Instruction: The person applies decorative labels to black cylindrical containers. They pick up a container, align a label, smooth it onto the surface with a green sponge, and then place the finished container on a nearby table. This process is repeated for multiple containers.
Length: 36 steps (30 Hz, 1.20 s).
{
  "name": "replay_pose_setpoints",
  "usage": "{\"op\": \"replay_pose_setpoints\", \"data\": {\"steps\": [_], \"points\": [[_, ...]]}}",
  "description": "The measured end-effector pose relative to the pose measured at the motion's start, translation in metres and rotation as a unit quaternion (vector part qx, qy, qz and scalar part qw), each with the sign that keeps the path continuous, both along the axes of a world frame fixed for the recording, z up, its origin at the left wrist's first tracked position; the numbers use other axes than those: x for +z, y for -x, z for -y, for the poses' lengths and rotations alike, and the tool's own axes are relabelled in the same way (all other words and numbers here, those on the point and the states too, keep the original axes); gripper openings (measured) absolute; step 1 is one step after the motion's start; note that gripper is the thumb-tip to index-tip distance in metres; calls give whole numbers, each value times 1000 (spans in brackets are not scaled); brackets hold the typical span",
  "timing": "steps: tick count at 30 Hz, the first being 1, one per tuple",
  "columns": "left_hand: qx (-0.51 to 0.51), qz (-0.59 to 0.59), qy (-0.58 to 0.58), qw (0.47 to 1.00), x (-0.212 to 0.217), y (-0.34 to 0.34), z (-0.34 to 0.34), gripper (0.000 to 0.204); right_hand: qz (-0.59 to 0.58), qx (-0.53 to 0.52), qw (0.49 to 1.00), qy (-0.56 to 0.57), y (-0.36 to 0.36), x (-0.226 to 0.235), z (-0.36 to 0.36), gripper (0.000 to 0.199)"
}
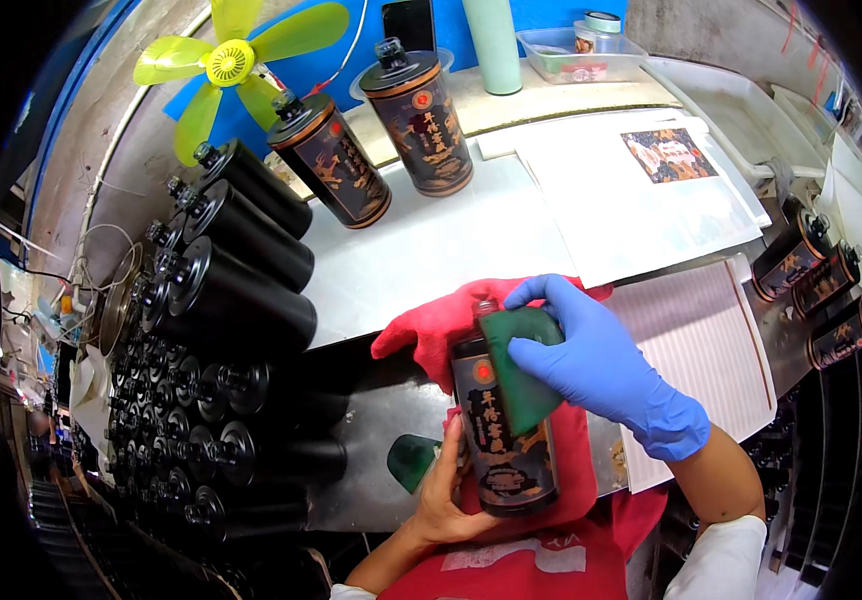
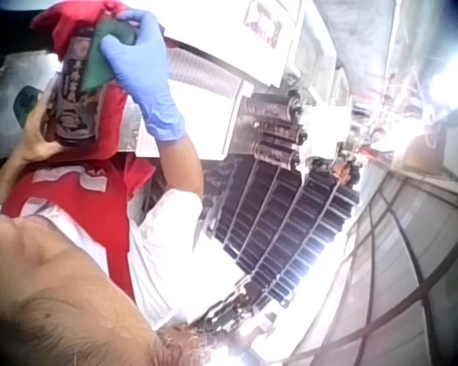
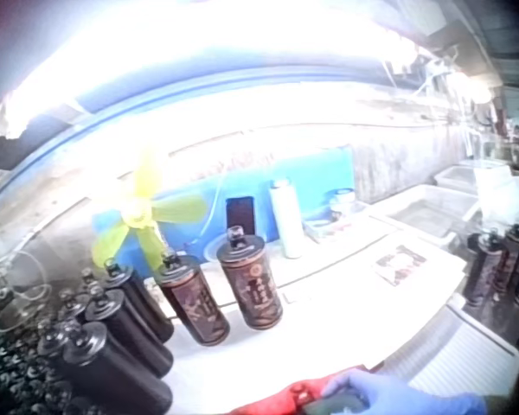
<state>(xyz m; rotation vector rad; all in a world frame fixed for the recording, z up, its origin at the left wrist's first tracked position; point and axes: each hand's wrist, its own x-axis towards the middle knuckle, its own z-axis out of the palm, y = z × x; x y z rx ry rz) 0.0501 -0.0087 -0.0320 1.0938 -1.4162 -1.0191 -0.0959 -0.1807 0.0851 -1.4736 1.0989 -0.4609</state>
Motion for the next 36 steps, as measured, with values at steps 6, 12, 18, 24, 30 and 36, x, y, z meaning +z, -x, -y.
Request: {"op": "replay_pose_setpoints", "data": {"steps": [6, 12, 18, 24, 30, 36], "points": [[-8, 24, -20, 999, 3, -2, 0, 115, 28, -5, 997, 67, 3, -12, -10, 36], [13, 19, -22, 999, 1, 1, -1, 113, 55, -5, 992, 112, 4, -22, -15, 36], [5, 20, -13, 1000, 7, 2, 0, 114, 47, -10, 987, 156, 7, -27, -20, 36], [26, 3, -6, 1000, 6, 7, -3, 109, 55, -6, 985, 161, 9, -27, -21, 35], [43, -7, 13, 999, 9, 9, -4, 105, 48, -9, 985, 163, 9, -25, -23, 36], [51, 1, 8, 999, 8, 9, -4, 105, 64, -9, 989, 136, 10, -24, -23, 34]]}}
